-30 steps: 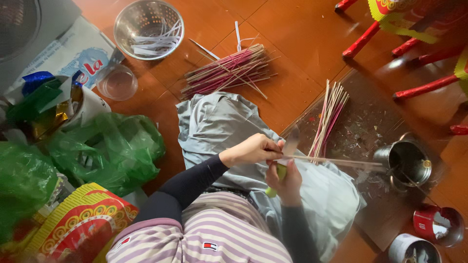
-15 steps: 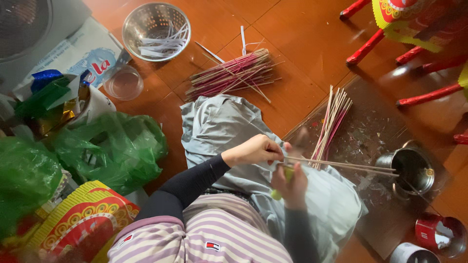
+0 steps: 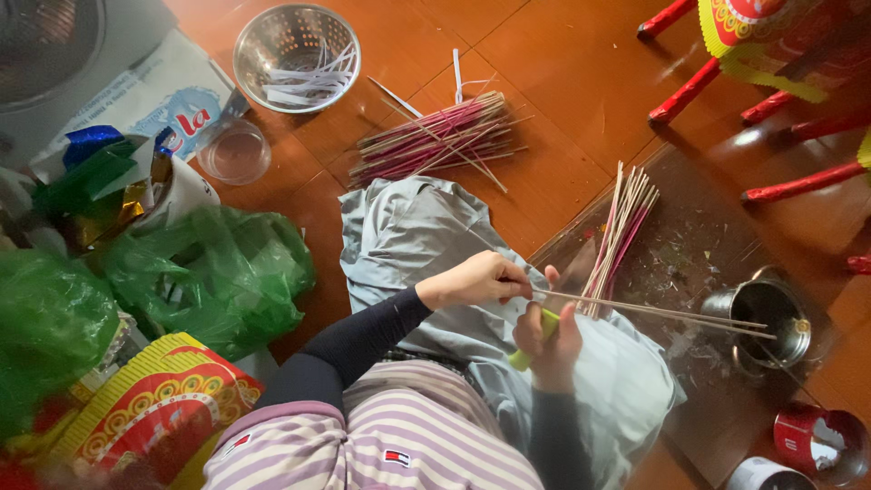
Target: The person sits on the floor and uses a knife to sharpen the ends of thin wooden sticks. They pick up sticks from a pile, hold them against a cloth on their lap, and scrape the knife along the wood to create a point, then place the sharpened sticks into a separate pile.
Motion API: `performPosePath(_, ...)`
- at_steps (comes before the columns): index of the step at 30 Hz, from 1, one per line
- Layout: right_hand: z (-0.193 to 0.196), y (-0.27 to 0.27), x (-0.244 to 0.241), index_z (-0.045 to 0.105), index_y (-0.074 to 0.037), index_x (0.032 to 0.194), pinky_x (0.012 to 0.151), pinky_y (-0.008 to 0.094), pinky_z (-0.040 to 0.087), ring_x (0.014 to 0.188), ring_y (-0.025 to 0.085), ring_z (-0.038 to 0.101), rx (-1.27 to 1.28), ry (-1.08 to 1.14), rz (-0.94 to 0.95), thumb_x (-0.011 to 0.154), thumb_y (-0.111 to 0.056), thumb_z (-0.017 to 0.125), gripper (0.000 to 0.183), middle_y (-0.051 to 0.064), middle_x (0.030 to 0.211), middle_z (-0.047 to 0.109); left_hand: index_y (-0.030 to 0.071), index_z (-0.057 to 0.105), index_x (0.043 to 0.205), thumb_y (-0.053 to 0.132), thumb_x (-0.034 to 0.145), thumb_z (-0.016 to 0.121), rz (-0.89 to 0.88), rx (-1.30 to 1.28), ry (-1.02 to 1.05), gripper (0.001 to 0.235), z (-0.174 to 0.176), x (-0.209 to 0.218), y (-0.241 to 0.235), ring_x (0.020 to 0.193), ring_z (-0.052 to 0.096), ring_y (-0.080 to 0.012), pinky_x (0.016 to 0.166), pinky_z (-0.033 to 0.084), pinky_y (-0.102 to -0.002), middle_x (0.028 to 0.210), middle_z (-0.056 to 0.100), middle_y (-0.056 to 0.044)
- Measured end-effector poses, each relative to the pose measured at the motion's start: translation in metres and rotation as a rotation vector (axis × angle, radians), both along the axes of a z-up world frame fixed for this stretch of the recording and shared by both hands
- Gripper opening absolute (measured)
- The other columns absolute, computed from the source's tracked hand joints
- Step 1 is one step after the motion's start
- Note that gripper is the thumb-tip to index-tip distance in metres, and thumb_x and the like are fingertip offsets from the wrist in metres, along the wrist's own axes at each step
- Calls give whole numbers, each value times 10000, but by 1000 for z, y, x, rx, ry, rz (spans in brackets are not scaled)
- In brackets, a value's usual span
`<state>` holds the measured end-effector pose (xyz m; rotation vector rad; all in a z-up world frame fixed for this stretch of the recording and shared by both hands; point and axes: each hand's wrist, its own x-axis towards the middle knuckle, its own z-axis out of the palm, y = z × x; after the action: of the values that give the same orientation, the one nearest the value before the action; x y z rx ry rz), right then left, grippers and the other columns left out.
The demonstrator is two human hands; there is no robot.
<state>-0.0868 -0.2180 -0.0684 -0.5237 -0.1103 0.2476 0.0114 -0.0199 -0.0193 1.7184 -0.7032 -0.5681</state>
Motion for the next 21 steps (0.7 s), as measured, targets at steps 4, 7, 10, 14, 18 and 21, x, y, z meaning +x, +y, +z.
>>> performPosePath(4,-1,13,-1,292,-185,1594,443,280,337,501,121,429,-133,220,-46,1012,-520,411,682,64,847,579,50,781,994,197,948,666,20,-42,54,192,-6,-5,-7,637,679,-122,636,546,-280,702,702,-42)
performPosePath(7,-4,13,0,324,-193,1558,437,275,344,482,112,422,-172,265,-32,985,-528,423,671,97,907,594,44,775,991,208,957,668,29,-34,33,198,-8,-5,-13,635,685,-118,645,551,-279,704,709,-48)
performPosePath(10,-8,6,-1,335,-155,1573,445,275,348,484,113,416,-143,165,33,1044,-518,446,652,97,842,556,45,765,1008,212,964,663,2,-82,26,201,-7,-5,-12,657,697,-109,665,561,-277,737,722,-39)
performPosePath(14,-13,-5,-4,327,-129,1618,475,282,347,518,128,430,-119,67,26,1096,-520,442,662,49,739,510,48,763,1027,216,970,660,-26,-29,11,205,-7,-2,-3,670,681,-107,656,547,-284,733,713,-40)
performPosePath(18,-19,-9,0,313,-136,1650,466,292,338,505,130,423,47,-25,82,1145,-496,435,633,60,721,519,63,791,1043,162,941,636,-20,-91,18,210,-7,-3,-1,667,671,-115,661,543,-293,715,702,-49)
performPosePath(21,-25,-6,-4,322,-148,1645,483,297,348,528,147,445,14,104,28,1114,-519,415,655,100,804,563,68,780,1054,177,954,648,-7,-137,47,198,-12,-7,-7,695,689,-109,683,563,-288,757,731,-47)
